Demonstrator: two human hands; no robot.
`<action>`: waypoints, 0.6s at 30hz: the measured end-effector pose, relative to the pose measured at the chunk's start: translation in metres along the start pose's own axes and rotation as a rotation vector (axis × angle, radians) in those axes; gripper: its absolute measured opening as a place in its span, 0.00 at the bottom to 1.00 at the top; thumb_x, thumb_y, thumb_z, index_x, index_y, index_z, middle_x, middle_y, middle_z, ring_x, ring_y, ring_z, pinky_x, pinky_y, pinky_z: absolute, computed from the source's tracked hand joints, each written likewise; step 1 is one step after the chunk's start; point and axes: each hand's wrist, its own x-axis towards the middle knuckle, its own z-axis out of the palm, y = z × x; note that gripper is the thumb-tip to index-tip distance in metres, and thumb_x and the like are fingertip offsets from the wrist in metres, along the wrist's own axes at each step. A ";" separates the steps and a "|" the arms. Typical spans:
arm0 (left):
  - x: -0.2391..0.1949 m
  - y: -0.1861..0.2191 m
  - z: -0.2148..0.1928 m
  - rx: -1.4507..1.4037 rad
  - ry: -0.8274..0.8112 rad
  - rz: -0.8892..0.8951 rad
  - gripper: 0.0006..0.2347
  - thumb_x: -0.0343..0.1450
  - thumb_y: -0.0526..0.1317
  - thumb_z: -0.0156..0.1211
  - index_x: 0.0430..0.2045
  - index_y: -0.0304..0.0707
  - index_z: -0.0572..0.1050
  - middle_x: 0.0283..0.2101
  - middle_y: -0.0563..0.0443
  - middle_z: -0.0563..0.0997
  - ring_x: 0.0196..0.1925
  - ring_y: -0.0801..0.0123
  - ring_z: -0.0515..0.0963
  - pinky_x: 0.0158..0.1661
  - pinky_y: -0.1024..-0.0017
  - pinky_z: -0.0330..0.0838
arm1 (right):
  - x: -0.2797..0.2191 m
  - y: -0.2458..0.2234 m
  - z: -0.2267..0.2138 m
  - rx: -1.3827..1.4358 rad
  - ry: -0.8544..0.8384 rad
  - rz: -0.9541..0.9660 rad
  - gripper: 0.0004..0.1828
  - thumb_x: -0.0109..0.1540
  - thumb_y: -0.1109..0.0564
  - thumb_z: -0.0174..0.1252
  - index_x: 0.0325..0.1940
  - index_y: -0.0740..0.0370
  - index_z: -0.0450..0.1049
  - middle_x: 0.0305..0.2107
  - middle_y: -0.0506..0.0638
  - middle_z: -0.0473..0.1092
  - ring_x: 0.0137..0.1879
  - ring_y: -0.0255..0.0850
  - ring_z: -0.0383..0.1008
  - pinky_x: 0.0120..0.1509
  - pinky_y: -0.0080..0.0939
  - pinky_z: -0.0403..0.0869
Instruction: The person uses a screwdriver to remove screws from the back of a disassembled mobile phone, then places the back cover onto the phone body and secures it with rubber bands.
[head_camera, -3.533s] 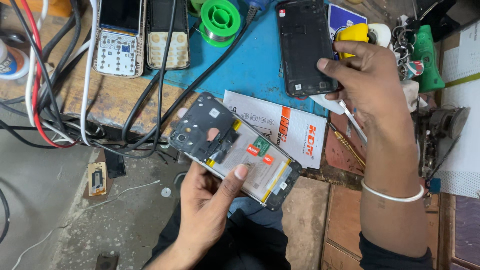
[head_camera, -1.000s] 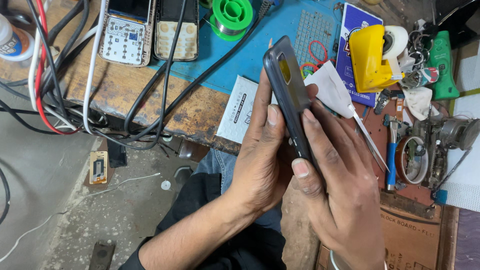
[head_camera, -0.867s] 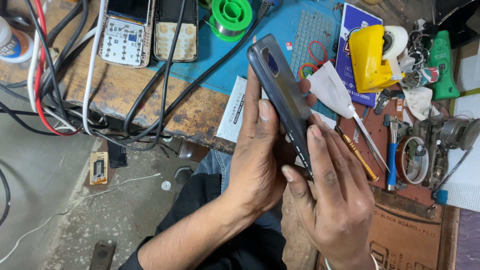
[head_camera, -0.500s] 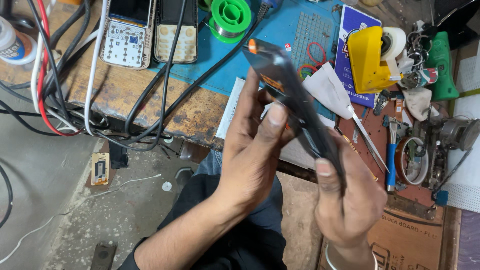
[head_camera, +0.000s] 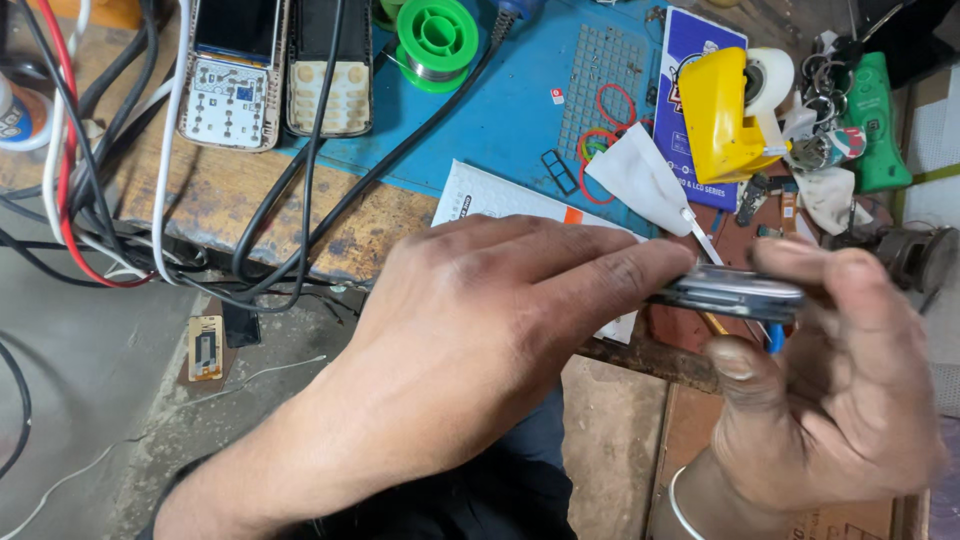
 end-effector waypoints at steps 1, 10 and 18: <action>0.002 0.002 -0.002 0.044 -0.015 0.016 0.20 0.66 0.31 0.59 0.54 0.39 0.76 0.46 0.51 0.84 0.45 0.56 0.85 0.41 0.63 0.77 | 0.000 0.000 -0.004 -0.043 -0.023 -0.002 0.22 0.72 0.61 0.66 0.67 0.68 0.67 0.56 0.58 0.74 0.58 0.39 0.76 0.64 0.33 0.76; 0.010 -0.007 0.001 0.207 -0.209 0.030 0.17 0.66 0.37 0.59 0.49 0.40 0.78 0.38 0.51 0.84 0.37 0.55 0.84 0.31 0.60 0.74 | -0.012 0.014 -0.009 -0.072 -0.058 0.122 0.09 0.69 0.75 0.63 0.53 0.75 0.76 0.46 0.65 0.77 0.54 0.48 0.83 0.65 0.40 0.83; 0.013 -0.022 0.010 0.228 -0.251 0.020 0.14 0.67 0.36 0.59 0.47 0.44 0.79 0.37 0.51 0.84 0.37 0.52 0.84 0.32 0.58 0.73 | -0.022 0.019 -0.003 0.066 0.017 0.340 0.11 0.64 0.71 0.66 0.49 0.76 0.75 0.43 0.63 0.77 0.50 0.44 0.82 0.61 0.37 0.81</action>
